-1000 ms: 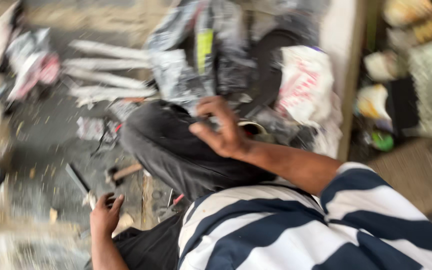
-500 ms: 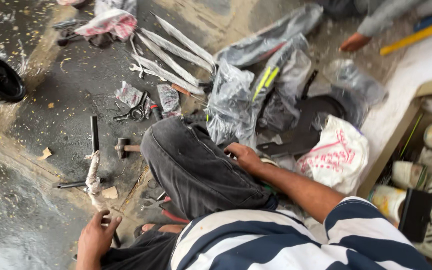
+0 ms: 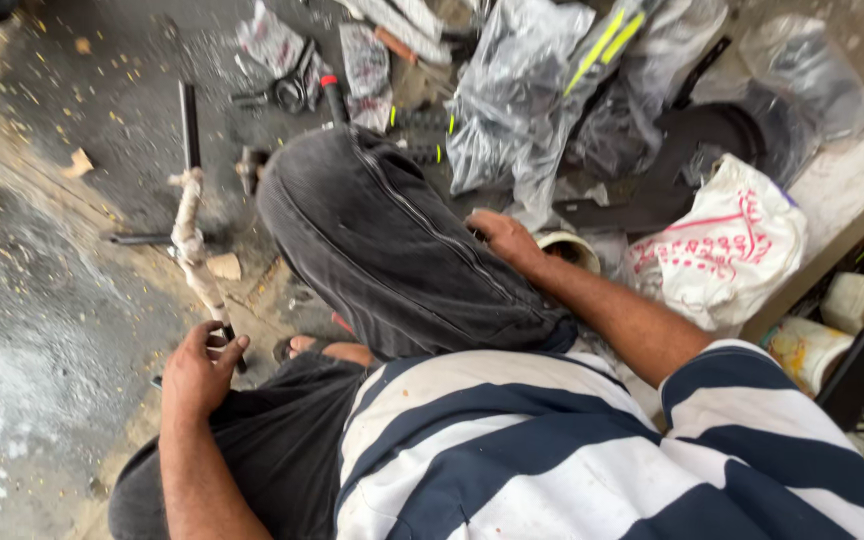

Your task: The person sits on the floor of a bicycle repair shop and assembles bicycle brake caliper assemblies. They unwrap plastic-wrapped parts, fit bolts and washers into the caliper by hand, and tighten the hardware using a combination wrench, working on one assembly at a time.

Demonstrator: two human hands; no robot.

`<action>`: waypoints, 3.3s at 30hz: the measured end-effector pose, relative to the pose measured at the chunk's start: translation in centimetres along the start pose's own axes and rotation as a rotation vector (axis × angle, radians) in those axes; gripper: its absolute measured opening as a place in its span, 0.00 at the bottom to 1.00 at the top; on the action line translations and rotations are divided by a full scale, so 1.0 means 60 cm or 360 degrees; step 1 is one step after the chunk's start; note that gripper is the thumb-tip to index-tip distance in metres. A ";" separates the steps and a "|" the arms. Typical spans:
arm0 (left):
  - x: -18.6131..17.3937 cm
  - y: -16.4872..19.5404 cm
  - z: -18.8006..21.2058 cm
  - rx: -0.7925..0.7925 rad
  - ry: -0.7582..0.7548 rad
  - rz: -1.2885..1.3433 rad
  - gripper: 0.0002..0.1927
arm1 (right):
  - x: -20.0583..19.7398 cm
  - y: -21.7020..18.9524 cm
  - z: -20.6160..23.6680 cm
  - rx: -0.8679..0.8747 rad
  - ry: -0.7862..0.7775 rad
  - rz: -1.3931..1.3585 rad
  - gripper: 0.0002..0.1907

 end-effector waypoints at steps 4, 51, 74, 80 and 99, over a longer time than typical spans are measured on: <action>-0.008 -0.010 0.020 -0.0057 -0.0010 -0.0025 0.28 | 0.011 -0.005 0.012 -0.0112 -0.0069 0.0058 0.12; -0.030 0.090 -0.054 0.0078 -0.0028 -0.0069 0.28 | -0.296 0.170 0.014 0.1383 0.1529 -0.1332 0.17; 0.012 0.708 0.058 0.1522 -0.0150 0.1564 0.30 | -0.527 -0.159 0.236 0.0449 0.2288 -0.1355 0.17; 0.076 0.808 0.172 0.1769 -0.0467 0.1840 0.33 | -0.406 -0.191 0.262 0.0370 0.2044 -0.2456 0.20; 0.029 0.797 0.223 0.2338 0.0569 0.0331 0.04 | -0.310 -0.287 0.249 -0.0243 0.1693 0.0323 0.21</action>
Point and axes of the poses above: each hand's wrist, its own z-axis away from the middle knuckle, its own x-axis out of the palm, y = z × x, the point moved 4 cm from there along -z, towards the middle knuckle, and after that the axes turned 7 degrees about y, right-handed, at the moved point
